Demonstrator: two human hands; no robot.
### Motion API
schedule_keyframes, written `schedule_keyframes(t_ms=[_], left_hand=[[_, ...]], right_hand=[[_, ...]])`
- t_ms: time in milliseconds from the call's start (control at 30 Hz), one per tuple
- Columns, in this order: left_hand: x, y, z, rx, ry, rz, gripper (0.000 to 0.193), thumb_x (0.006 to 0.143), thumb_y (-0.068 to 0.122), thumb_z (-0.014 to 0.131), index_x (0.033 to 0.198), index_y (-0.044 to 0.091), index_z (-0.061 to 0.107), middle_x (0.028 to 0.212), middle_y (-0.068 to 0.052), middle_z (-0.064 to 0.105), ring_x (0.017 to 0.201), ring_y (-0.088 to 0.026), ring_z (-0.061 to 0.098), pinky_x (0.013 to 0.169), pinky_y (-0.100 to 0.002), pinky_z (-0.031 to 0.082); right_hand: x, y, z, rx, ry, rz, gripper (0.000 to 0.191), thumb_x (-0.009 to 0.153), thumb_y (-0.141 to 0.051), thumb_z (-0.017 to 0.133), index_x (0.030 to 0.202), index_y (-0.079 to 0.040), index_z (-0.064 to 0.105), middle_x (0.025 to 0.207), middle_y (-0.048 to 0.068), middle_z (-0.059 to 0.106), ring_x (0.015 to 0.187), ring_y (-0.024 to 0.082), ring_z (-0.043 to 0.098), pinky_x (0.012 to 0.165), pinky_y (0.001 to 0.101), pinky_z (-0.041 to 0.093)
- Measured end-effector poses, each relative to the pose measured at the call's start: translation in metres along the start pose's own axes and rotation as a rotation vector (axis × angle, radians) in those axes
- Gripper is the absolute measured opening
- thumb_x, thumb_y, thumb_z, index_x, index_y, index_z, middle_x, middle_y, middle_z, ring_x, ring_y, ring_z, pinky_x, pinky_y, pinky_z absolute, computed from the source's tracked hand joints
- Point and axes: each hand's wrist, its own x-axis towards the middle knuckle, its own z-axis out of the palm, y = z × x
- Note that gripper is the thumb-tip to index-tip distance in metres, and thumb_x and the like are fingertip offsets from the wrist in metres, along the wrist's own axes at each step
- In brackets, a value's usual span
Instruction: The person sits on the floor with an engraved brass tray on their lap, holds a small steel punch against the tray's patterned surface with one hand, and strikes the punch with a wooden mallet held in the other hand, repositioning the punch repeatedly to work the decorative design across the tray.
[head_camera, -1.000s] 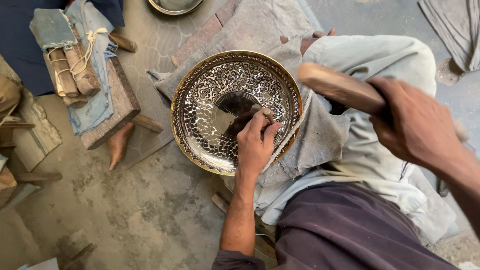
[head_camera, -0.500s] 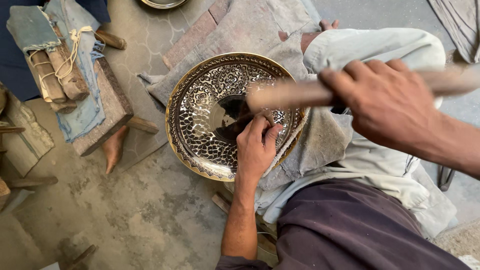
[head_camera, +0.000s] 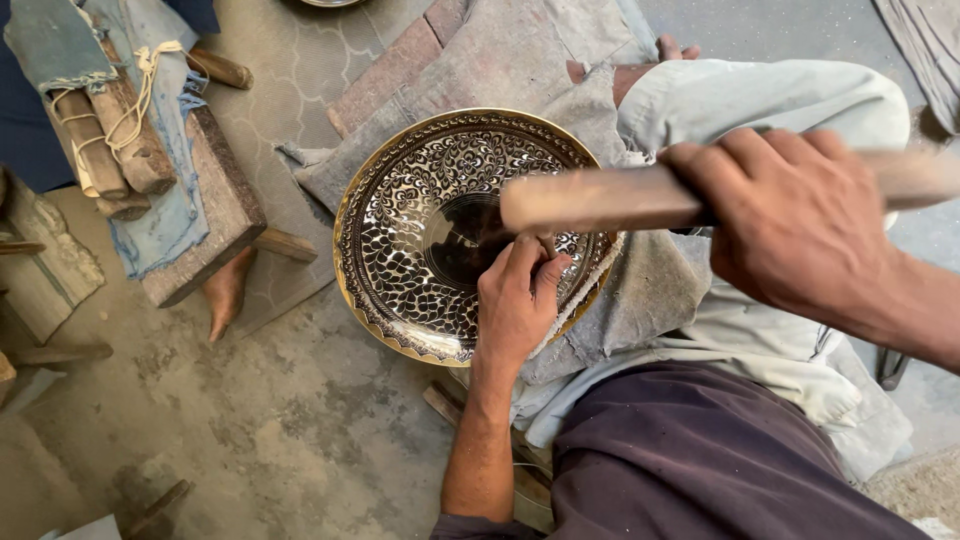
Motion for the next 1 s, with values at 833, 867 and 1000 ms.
schedule_keyframes(t_ms=[833,867,1000], left_hand=[[0.009,0.014,0.006,0.022,-0.076,-0.065,0.019,0.099,0.015,0.072,0.11,0.004,0.061,0.093,-0.012,0.069,0.081,-0.033,0.07,0.069,-0.042,0.054],[0.009,0.015,0.007,0.046,-0.088,-0.072,0.02,0.099,0.015,0.073,0.111,0.004,0.061,0.093,-0.012,0.069,0.081,-0.034,0.069,0.069,-0.043,0.053],[0.002,0.019,0.01,0.024,-0.036,-0.021,0.019,0.098,0.008,0.069,0.115,0.003,0.062,0.102,-0.013,0.07,0.087,-0.032,0.072,0.074,-0.041,0.055]], right_hand=[[0.0,0.018,0.009,-0.02,-0.169,0.038,0.04,0.096,-0.013,0.055,0.136,-0.015,0.061,0.095,0.007,0.071,0.07,0.019,0.064,0.065,0.0365,0.052],[0.0,0.017,0.007,-0.01,-0.198,0.07,0.04,0.097,-0.012,0.054,0.137,-0.016,0.061,0.094,0.006,0.07,0.069,0.019,0.064,0.064,0.0365,0.052],[-0.002,0.009,0.001,0.116,-0.25,0.104,0.044,0.091,-0.007,0.055,0.134,-0.013,0.062,0.093,0.009,0.069,0.069,0.021,0.067,0.061,0.0385,0.054]])
